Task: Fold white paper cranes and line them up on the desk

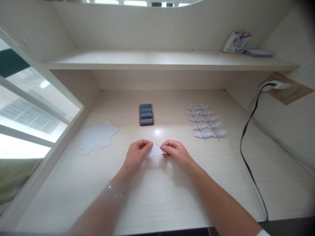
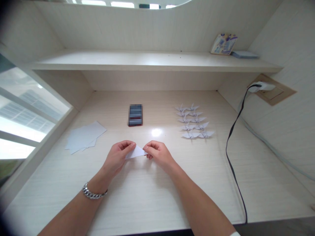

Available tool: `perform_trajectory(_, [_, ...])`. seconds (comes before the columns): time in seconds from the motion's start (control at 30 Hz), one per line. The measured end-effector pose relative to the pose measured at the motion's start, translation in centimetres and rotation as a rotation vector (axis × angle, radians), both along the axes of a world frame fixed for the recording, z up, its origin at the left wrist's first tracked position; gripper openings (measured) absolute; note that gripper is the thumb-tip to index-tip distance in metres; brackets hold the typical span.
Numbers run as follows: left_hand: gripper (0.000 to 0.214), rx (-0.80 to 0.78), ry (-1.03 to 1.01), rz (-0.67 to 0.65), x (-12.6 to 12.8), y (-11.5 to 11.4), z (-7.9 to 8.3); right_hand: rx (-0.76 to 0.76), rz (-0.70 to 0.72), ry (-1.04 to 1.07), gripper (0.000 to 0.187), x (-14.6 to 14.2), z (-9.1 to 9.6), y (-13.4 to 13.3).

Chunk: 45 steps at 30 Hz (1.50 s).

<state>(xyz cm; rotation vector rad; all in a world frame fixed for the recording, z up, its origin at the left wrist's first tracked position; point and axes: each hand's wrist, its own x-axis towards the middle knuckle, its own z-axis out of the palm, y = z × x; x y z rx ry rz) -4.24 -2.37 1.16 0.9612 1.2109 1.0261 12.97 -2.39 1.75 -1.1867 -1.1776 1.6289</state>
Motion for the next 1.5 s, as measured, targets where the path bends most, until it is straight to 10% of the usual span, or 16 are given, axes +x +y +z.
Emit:
perform_trajectory(0.5, [0.024, 0.054, -0.074, 0.070, -0.1, 0.1, -0.1, -0.021, 0.005, 0.148, 0.020, 0.4, -0.3, -0.1])
perform_trajectory(1.13, [0.022, 0.110, -0.008, 0.116, 0.6, -0.2, -0.5, 0.366, 0.020, -0.422, 0.037, 0.1, -0.1, -0.9])
perform_trajectory(1.5, [0.024, 0.093, 0.020, 0.169, 0.7, -0.1, -0.3, 0.179, -0.123, -0.133, 0.040, 0.6, -1.3, 0.2])
